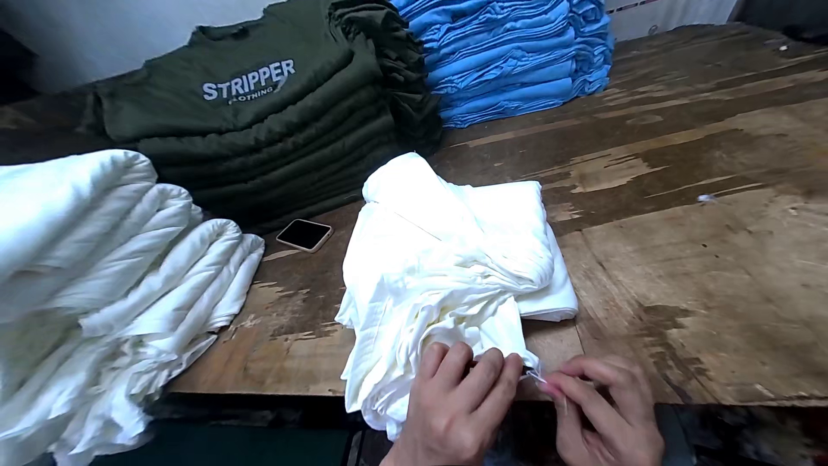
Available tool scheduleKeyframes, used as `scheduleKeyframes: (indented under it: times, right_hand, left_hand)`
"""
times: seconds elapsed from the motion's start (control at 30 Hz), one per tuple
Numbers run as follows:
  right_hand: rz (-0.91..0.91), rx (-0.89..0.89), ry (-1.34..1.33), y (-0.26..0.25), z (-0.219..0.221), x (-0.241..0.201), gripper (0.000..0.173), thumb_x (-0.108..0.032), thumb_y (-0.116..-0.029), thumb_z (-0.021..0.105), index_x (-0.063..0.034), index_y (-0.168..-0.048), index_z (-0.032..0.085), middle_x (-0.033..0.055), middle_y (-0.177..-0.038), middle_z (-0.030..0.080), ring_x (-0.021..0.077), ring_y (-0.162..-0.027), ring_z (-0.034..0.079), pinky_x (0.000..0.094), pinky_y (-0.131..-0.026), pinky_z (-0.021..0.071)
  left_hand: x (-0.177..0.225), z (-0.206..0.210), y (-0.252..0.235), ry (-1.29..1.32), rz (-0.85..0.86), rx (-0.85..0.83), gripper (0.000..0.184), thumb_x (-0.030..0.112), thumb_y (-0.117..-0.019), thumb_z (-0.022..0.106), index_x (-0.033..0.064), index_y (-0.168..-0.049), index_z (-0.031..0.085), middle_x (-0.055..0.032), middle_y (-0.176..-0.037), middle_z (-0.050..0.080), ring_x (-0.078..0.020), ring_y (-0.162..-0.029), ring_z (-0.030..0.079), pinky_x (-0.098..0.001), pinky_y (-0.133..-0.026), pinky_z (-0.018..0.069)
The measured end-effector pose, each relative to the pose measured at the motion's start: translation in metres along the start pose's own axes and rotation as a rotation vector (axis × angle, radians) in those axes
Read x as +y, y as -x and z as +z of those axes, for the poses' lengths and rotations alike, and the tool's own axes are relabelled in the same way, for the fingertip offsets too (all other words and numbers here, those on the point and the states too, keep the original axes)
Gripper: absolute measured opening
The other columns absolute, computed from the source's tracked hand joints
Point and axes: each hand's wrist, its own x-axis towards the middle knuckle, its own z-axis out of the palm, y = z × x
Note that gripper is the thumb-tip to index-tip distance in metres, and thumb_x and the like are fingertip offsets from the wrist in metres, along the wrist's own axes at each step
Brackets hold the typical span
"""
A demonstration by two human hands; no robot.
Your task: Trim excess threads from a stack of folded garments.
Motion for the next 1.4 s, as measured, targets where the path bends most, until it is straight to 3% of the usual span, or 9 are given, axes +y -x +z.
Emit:
scheduleKeyframes:
  times: [0.53, 0.63, 0.77, 0.93, 1.0, 1.1, 1.27, 1.33, 1.4]
  right_hand:
    - [0.127, -0.089, 0.010, 0.001, -0.010, -0.003, 0.015, -0.037, -0.0901, 0.066, -0.0230, -0.086, 0.069, -0.0018, -0.104, 0.065, 0.0099, -0.102, 0.059, 0.0291, -0.092, 0.0464]
    - [0.204, -0.253, 0.149, -0.008, -0.022, 0.003, 0.044, -0.050, -0.0888, 0.054, -0.0158, -0.112, 0.069, 0.0094, -0.119, 0.069, 0.0279, -0.111, 0.062, 0.0546, -0.094, 0.0417]
    - [0.172, -0.372, 0.024, -0.024, -0.022, 0.002, 0.066, -0.057, -0.0927, 0.051, -0.0105, -0.138, 0.060, 0.0057, -0.128, 0.069, 0.0249, -0.122, 0.061, 0.0600, -0.105, 0.0400]
    - [0.017, -0.242, -0.069, -0.020, -0.011, 0.010, 0.019, -0.039, -0.0980, 0.067, -0.0249, -0.096, 0.080, -0.0072, -0.081, 0.073, 0.0088, -0.083, 0.065, 0.0457, -0.101, 0.0403]
    - [0.034, -0.229, -0.100, -0.021, -0.025, 0.016, 0.016, -0.037, -0.0982, 0.068, -0.0257, -0.093, 0.078, -0.0069, -0.078, 0.071, 0.0075, -0.080, 0.064, 0.0413, -0.101, 0.0408]
    - [0.130, -0.243, -0.087, -0.021, -0.034, 0.026, 0.022, -0.039, -0.0996, 0.065, -0.0231, -0.091, 0.076, -0.0059, -0.080, 0.072, 0.0070, -0.083, 0.065, 0.0381, -0.096, 0.0445]
    - [0.188, -0.352, -0.148, -0.025, -0.037, 0.025, 0.041, -0.044, -0.1058, 0.049, -0.0172, -0.082, 0.068, -0.0036, -0.074, 0.065, 0.0080, -0.078, 0.062, 0.0381, -0.093, 0.0443]
    - [0.174, -0.470, -0.127, -0.026, -0.039, 0.025, 0.049, -0.052, -0.1043, 0.048, -0.0163, -0.077, 0.068, -0.0012, -0.070, 0.063, 0.0128, -0.076, 0.061, 0.0424, -0.091, 0.0440]
    - [0.132, -0.587, -0.022, -0.026, -0.040, 0.023, 0.046, -0.061, -0.0955, 0.058, -0.0183, -0.094, 0.074, 0.0008, -0.090, 0.071, 0.0197, -0.091, 0.066, 0.0501, -0.091, 0.0479]
  left_hand:
    - [0.008, 0.006, -0.002, -0.030, 0.036, -0.004, 0.016, 0.014, -0.0965, 0.064, 0.0178, -0.107, 0.075, 0.0000, -0.094, 0.070, -0.0164, -0.080, 0.056, -0.0349, -0.075, 0.0400]
    - [0.005, 0.003, 0.000, 0.033, -0.101, 0.005, 0.015, 0.025, -0.0981, 0.066, 0.0214, -0.111, 0.074, 0.0006, -0.095, 0.071, -0.0173, -0.083, 0.059, -0.0374, -0.078, 0.0420]
    - [-0.006, 0.002, -0.003, 0.108, -0.296, -0.152, 0.047, 0.051, -0.0905, 0.072, 0.0156, -0.122, 0.074, -0.0031, -0.088, 0.067, -0.0201, -0.080, 0.064, -0.0413, -0.075, 0.0543]
    - [-0.005, -0.003, -0.002, 0.228, -0.207, -0.168, 0.015, 0.028, -0.0924, 0.071, 0.0170, -0.082, 0.071, 0.0039, -0.070, 0.059, -0.0125, -0.070, 0.059, -0.0314, -0.070, 0.0492]
    - [-0.007, -0.010, -0.004, 0.275, -0.226, -0.223, 0.009, 0.025, -0.0871, 0.069, 0.0169, -0.083, 0.069, 0.0037, -0.072, 0.059, -0.0126, -0.071, 0.059, -0.0315, -0.068, 0.0498]
    - [-0.005, -0.021, -0.013, 0.300, -0.341, -0.332, 0.040, 0.052, -0.0964, 0.065, 0.0152, -0.110, 0.072, -0.0020, -0.094, 0.066, -0.0152, -0.087, 0.066, -0.0353, -0.079, 0.0574]
    - [0.014, -0.013, -0.030, 0.134, -0.247, -0.408, 0.044, 0.047, -0.0928, 0.069, 0.0158, -0.123, 0.073, -0.0078, -0.097, 0.066, -0.0241, -0.085, 0.066, -0.0421, -0.074, 0.0565]
    - [0.014, -0.004, -0.032, 0.080, -0.238, -0.410, 0.037, 0.027, -0.0789, 0.080, 0.0135, -0.113, 0.073, -0.0082, -0.089, 0.064, -0.0265, -0.077, 0.066, -0.0437, -0.065, 0.0557]
    - [-0.004, 0.000, -0.030, 0.135, -0.276, -0.342, 0.033, 0.006, -0.0763, 0.074, 0.0152, -0.107, 0.075, -0.0056, -0.083, 0.067, -0.0233, -0.070, 0.068, -0.0439, -0.059, 0.0580]
